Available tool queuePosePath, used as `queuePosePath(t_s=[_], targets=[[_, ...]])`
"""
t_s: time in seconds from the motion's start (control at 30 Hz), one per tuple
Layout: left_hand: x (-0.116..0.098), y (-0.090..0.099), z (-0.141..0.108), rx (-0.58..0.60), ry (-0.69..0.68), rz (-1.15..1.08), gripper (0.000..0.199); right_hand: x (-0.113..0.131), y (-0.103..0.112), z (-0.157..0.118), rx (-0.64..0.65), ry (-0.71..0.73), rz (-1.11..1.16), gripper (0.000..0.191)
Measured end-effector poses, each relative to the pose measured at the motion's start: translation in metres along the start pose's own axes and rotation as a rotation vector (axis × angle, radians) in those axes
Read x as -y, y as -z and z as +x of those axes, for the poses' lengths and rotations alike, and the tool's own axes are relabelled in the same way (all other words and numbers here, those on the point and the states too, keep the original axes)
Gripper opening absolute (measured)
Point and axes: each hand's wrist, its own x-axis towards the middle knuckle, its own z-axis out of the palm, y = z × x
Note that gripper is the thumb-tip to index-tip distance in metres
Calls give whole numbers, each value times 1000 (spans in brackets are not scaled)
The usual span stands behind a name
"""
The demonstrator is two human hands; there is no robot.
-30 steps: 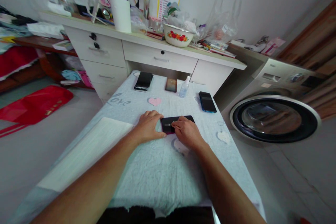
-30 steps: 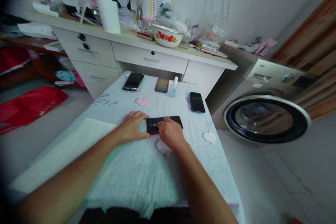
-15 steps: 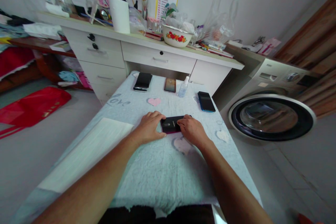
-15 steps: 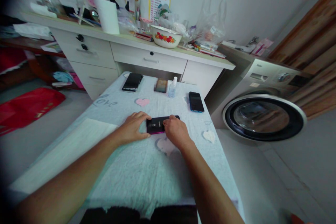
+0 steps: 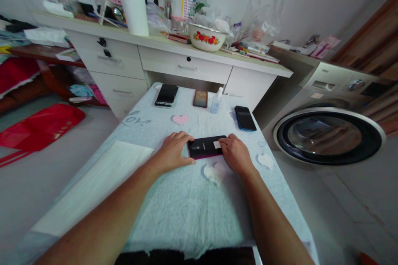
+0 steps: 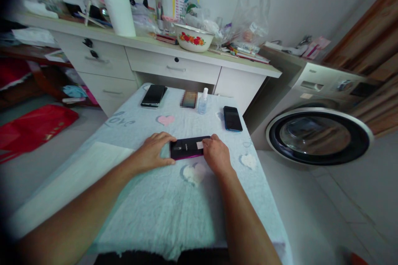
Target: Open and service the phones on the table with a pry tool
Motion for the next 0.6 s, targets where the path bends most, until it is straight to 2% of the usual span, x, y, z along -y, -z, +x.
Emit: queuePosePath(t_s=[0.33, 0.6], targets=[[-2, 1, 1, 2, 6, 8, 58, 3, 0, -5, 11, 0, -45, 31], [-4, 3, 0, 3, 16, -9, 54, 12, -1, -7, 21, 63, -37, 31]])
